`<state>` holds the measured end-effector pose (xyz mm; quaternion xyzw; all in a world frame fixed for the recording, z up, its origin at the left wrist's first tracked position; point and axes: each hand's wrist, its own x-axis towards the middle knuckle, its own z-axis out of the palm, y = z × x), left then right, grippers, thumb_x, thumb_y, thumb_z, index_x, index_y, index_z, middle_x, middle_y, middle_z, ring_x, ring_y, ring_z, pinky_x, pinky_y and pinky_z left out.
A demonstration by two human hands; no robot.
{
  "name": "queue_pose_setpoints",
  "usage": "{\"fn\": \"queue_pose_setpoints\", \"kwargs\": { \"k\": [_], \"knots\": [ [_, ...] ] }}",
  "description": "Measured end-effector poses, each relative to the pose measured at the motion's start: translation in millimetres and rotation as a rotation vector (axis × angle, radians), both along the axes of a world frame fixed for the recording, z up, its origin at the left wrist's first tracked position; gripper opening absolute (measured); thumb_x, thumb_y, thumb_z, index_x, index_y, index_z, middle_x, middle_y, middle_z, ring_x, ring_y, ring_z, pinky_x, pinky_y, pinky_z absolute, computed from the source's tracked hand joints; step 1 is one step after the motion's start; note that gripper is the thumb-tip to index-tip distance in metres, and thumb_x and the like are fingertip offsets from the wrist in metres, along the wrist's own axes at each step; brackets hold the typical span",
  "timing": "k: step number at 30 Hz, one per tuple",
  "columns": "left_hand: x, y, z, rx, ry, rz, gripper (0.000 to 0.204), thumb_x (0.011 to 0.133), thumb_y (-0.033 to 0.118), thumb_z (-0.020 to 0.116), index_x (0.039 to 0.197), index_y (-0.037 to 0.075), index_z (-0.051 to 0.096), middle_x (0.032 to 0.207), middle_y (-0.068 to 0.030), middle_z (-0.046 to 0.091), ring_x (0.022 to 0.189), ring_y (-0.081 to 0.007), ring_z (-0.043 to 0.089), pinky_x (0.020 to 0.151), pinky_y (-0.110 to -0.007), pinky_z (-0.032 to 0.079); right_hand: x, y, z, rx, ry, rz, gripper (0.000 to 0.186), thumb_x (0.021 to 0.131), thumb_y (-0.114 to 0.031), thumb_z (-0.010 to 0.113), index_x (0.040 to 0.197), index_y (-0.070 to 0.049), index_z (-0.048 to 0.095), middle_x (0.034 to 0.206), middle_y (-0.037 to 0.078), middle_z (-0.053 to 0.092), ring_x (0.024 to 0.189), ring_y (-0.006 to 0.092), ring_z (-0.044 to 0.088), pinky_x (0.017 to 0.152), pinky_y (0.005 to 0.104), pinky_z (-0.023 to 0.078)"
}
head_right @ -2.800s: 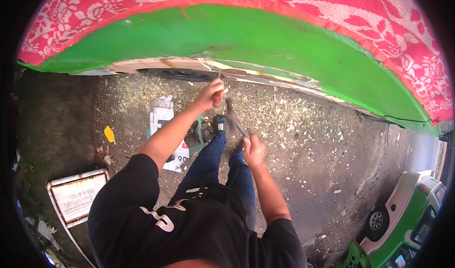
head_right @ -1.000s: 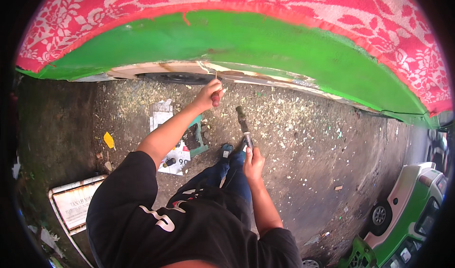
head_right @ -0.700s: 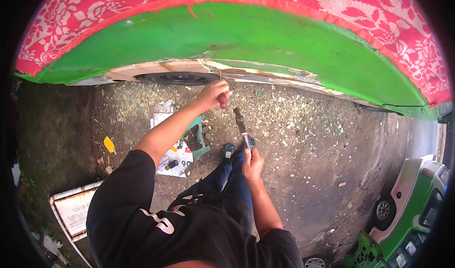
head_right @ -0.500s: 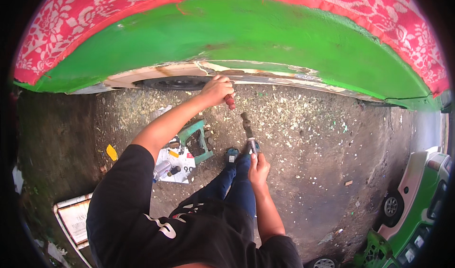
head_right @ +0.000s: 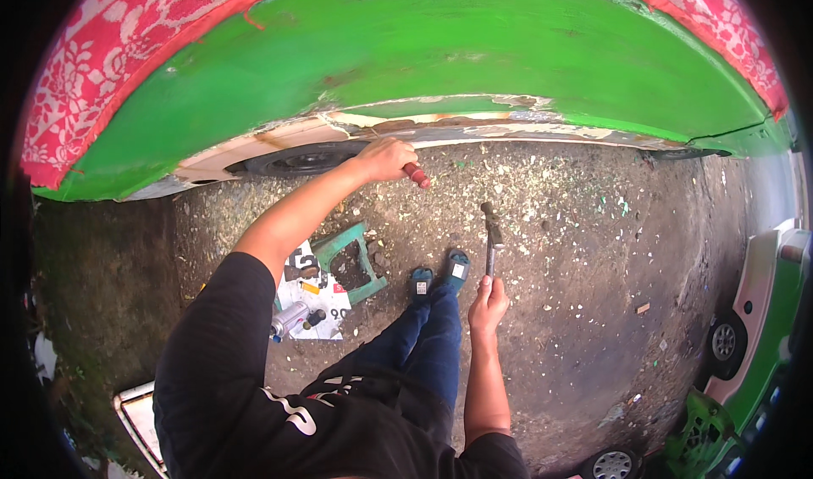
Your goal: The person uses a hammer and a red-handled tool to repeatedly strike and pry along the lower edge of a green-painted metal panel. The person works along the seam where the green paint meets a pink patterned surface, removing material and debris from the edge.
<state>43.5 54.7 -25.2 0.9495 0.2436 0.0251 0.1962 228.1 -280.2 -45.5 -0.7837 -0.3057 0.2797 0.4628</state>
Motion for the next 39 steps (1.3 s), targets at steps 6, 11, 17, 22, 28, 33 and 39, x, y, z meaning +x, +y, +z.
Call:
{"fn": "queue_pose_setpoints", "kwargs": {
  "k": [6, 11, 17, 22, 28, 33, 39],
  "knots": [
    [2.4, -3.5, 6.5, 0.024, 0.066, -0.004, 0.012, 0.074, 0.02, 0.062, 0.068, 0.01, 0.061, 0.076, -0.0084, 0.064, 0.074, -0.0314, 0.064, 0.065, -0.044, 0.05, -4.9, -0.5, -1.4, -0.004, 0.007, -0.019, 0.04, 0.098, -0.029, 0.051, 0.068, -0.003, 0.045, 0.054, 0.002, 0.043, 0.05, 0.0104, 0.039, 0.046, 0.0307, 0.032],
    [1.7, -0.8, 0.8, 0.045, 0.081, -0.025, 0.012, 0.075, 0.021, 0.062, 0.068, 0.011, 0.061, 0.077, -0.0081, 0.064, 0.074, -0.0299, 0.065, 0.066, -0.044, 0.051, -11.8, 2.8, -9.3, 0.027, 0.147, -0.061, 0.031, 0.098, -0.028, 0.05, 0.081, -0.003, 0.054, 0.057, -0.003, 0.041, 0.052, 0.0048, 0.036, 0.047, 0.0251, 0.029],
    [8.0, 1.7, 4.5, -0.004, 0.104, 0.008, 0.013, 0.075, 0.022, 0.063, 0.071, 0.01, 0.063, 0.074, -0.0099, 0.065, 0.074, -0.0309, 0.065, 0.066, -0.044, 0.05, -18.8, 31.8, -2.6, 0.172, 0.799, -0.18, 0.026, 0.101, -0.03, 0.046, 0.098, -0.006, 0.053, 0.057, -0.003, 0.04, 0.043, 0.0032, 0.035, 0.037, 0.0206, 0.027],
    [9.3, 5.8, -6.5, 0.0, 0.163, -0.019, 0.013, 0.075, 0.023, 0.062, 0.072, 0.01, 0.064, 0.074, -0.01, 0.066, 0.074, -0.0307, 0.065, 0.066, -0.044, 0.05, -27.1, 61.1, 3.1, 0.161, 0.897, -0.336, 0.028, 0.101, -0.033, 0.044, 0.091, -0.008, 0.051, 0.058, -0.002, 0.041, 0.038, 0.0047, 0.031, 0.033, 0.0214, 0.024],
    [13.5, 7.1, -13.5, -0.001, 0.242, -0.053, 0.015, 0.075, 0.025, 0.06, 0.073, 0.011, 0.065, 0.075, -0.0104, 0.067, 0.075, -0.0306, 0.066, 0.067, -0.044, 0.051, -28.6, 60.0, -5.7, 0.134, 0.907, -0.317, 0.028, 0.101, -0.033, 0.045, 0.092, -0.007, 0.052, 0.058, -0.002, 0.041, 0.039, 0.0046, 0.032, 0.033, 0.0215, 0.024],
    [15.4, 9.9, -16.0, 0.019, 0.27, -0.062, 0.019, 0.077, 0.027, 0.057, 0.075, 0.012, 0.068, 0.074, -0.0116, 0.068, 0.075, -0.0315, 0.067, 0.068, -0.044, 0.052, -30.4, 55.2, -13.1, 0.09, 0.907, -0.275, 0.027, 0.1, -0.035, 0.046, 0.091, -0.01, 0.051, 0.056, -0.002, 0.038, 0.038, 0.0061, 0.03, 0.033, 0.0231, 0.024],
    [23.5, 5.8, -2.8, 0.003, 0.309, -0.093, 0.019, 0.075, 0.028, 0.06, 0.07, 0.01, 0.066, 0.07, -0.0126, 0.066, 0.07, -0.0327, 0.066, 0.064, -0.045, 0.051, -40.2, 55.3, -9.6, 0.041, 0.922, -0.284, 0.028, 0.1, -0.034, 0.044, 0.091, -0.008, 0.052, 0.056, -0.003, 0.037, 0.04, 0.0055, 0.032, 0.033, 0.0227, 0.025]
  ]
}}
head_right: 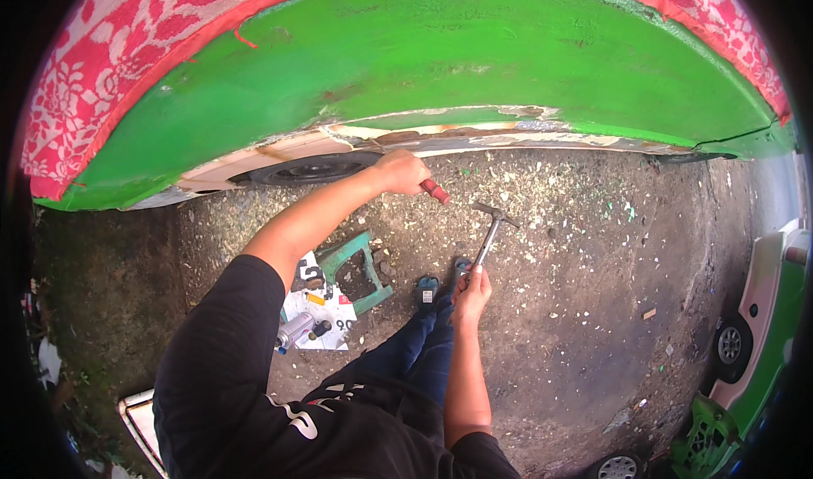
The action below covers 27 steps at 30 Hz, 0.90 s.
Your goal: The person uses a hammer and a red-handled tool to repeatedly strike and pry along the lower edge of a green-painted metal panel. The person works along the seam where the green paint meets a pink patterned surface, removing material and debris from the edge.
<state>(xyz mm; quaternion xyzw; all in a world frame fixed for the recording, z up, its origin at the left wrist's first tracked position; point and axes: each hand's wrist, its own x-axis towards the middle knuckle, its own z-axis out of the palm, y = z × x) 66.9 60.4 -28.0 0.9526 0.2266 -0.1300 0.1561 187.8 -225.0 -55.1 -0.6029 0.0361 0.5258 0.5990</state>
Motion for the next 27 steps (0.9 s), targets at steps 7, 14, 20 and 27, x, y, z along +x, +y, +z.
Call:
{"fn": "queue_pose_setpoints", "kwargs": {
  "k": [7, 14, 20, 27],
  "knots": [
    [2.4, 2.9, -9.5, 0.008, 0.011, 0.03, 0.02, 0.076, 0.028, 0.059, 0.072, 0.01, 0.067, 0.07, -0.0128, 0.066, 0.07, -0.0335, 0.066, 0.065, -0.045, 0.052, -6.3, 5.9, -0.7, -0.019, 0.031, 0.022, 0.03, 0.101, -0.035, 0.043, 0.091, -0.008, 0.052, 0.056, -0.003, 0.037, 0.04, 0.0054, 0.032, 0.033, 0.0229, 0.026],
    [3.4, 3.3, -9.3, 0.032, -0.059, 0.097, 0.02, 0.076, 0.028, 0.058, 0.074, 0.011, 0.068, 0.072, -0.0136, 0.067, 0.071, -0.0337, 0.067, 0.067, -0.045, 0.053, -10.0, 17.5, 6.9, 0.063, 0.036, -0.184, 0.032, 0.101, -0.037, 0.042, 0.089, -0.009, 0.052, 0.056, -0.003, 0.037, 0.04, 0.0056, 0.033, 0.032, 0.023, 0.025],
    [1.2, 14.4, -12.4, 0.096, -0.107, 0.239, 0.018, 0.074, 0.027, 0.061, 0.074, 0.011, 0.067, 0.073, -0.0134, 0.067, 0.072, -0.0337, 0.066, 0.067, -0.045, 0.053, -29.7, 26.0, -9.9, 0.025, 0.052, 0.221, 0.032, 0.1, -0.035, 0.047, 0.088, -0.007, 0.055, 0.055, -0.005, 0.038, 0.041, 0.0048, 0.034, 0.033, 0.0233, 0.025],
    [-17.4, 2.1, -8.8, 0.058, -0.146, 0.193, 0.018, 0.073, 0.028, 0.063, 0.07, 0.011, 0.064, 0.074, -0.01, 0.067, 0.071, -0.0323, 0.066, 0.064, -0.045, 0.052, -3.4, 29.6, 13.7, 0.111, 0.205, -0.224, 0.032, 0.101, -0.04, 0.041, 0.092, -0.011, 0.049, 0.055, -0.004, 0.032, 0.04, 0.006, 0.027, 0.033, 0.0238, 0.022]
  ]
}}
